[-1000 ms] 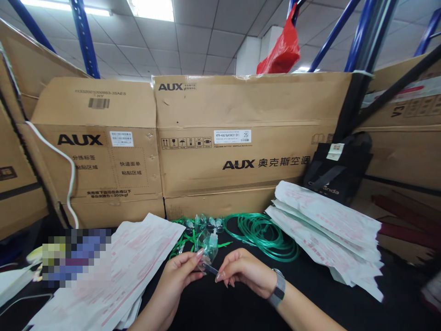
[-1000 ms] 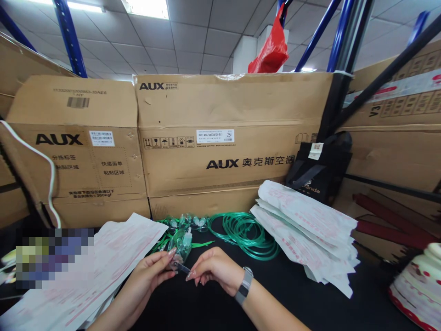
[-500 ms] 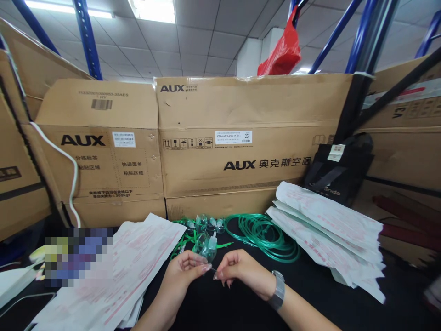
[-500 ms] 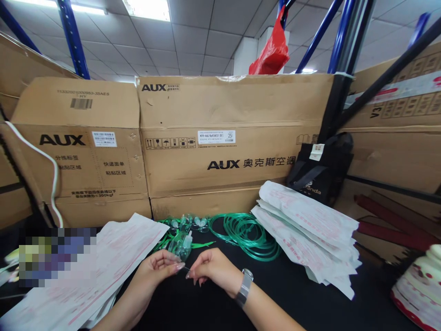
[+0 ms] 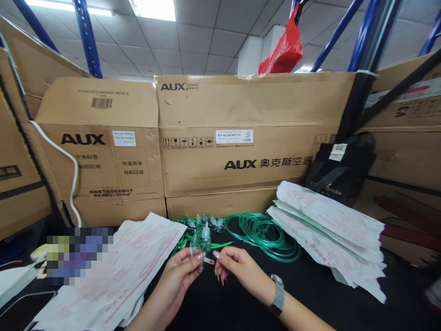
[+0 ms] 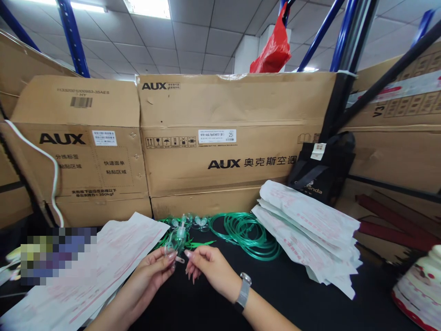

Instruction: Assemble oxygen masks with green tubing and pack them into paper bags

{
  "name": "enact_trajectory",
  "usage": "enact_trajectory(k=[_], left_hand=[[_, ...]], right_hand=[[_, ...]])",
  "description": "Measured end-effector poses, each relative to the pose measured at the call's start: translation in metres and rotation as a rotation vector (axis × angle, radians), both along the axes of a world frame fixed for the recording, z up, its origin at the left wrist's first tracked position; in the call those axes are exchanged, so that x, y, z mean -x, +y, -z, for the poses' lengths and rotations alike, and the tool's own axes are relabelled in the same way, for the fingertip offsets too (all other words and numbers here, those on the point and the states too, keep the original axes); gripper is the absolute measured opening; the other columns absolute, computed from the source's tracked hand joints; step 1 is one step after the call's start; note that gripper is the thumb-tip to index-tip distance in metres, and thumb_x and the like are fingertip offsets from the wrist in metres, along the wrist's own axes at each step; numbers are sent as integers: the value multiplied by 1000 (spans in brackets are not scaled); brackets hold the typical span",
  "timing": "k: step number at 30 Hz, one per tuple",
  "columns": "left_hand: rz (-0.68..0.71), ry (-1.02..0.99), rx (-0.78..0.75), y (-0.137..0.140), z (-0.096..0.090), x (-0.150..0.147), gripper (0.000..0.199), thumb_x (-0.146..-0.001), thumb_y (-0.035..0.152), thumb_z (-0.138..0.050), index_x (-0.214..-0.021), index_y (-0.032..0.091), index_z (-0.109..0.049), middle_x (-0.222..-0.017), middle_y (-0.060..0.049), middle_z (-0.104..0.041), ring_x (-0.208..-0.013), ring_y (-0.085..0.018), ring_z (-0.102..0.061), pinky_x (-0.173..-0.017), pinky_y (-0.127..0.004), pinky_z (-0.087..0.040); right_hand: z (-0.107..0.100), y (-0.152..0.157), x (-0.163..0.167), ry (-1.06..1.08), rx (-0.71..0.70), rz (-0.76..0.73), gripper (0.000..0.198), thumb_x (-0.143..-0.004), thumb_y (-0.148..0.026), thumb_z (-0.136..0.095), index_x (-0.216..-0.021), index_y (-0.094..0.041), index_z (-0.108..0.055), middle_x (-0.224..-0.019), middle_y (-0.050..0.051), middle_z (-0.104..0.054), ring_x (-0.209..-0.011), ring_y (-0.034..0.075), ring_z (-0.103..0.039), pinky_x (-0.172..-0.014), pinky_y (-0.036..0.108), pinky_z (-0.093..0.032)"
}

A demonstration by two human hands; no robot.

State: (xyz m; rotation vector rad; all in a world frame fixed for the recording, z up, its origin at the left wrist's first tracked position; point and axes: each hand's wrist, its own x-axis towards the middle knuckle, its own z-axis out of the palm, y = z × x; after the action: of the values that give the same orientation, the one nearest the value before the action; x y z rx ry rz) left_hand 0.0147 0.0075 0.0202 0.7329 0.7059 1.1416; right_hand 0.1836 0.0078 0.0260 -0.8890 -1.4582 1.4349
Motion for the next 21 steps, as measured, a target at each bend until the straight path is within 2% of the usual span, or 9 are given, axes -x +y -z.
enact_trajectory(k=[3, 5, 8, 14, 21], left_hand=[[149, -143, 52, -5, -4, 1, 12, -63, 7, -69, -73, 12, -66, -67, -1, -64, -61, -7, -57, -62, -19, -47], [238, -205, 72, -8, -6, 1, 14, -63, 6, -69, -76, 10, -66, -68, -3, -64, -61, -8, -58, -62, -18, -47], [278, -213, 87, -9, -5, 1, 11, -65, 5, -67, -74, 9, -66, -69, -4, -65, -60, -8, -59, -61, -18, -48], [173, -148, 83, 0, -1, 0, 8, -67, 8, -66, -74, 12, -65, -70, -3, -64, -61, -8, -57, -61, -20, -46], [151, 84, -33, -2, -5, 2, 8, -67, 19, -67, -73, 15, -63, -71, -2, -62, -70, -11, -55, -65, -22, -41]], right_hand=[[-1, 0, -1, 148, 135, 13, 29, -71, -41, -60, -79, -14, -58, -74, 2, -61, -59, 10, -57, -54, 22, -42], [-1, -2, -2, 276, 255, -110, 31, -72, -41, -59, -88, -14, -58, -84, 5, -60, -70, 13, -59, -61, 26, -44], [1, -5, -1, 409, 342, -239, 28, -76, -37, -56, -85, -10, -60, -79, 7, -61, -72, 13, -58, -66, 27, -43], [6, -7, 2, 529, 340, -214, 10, -73, -20, -62, -76, -12, -58, -79, 4, -62, -75, 12, -57, -69, 26, -42], [-1, -8, 5, 530, 233, -90, 16, -68, -22, -67, -65, -12, -56, -69, 3, -63, -69, 12, -58, -72, 27, -40]])
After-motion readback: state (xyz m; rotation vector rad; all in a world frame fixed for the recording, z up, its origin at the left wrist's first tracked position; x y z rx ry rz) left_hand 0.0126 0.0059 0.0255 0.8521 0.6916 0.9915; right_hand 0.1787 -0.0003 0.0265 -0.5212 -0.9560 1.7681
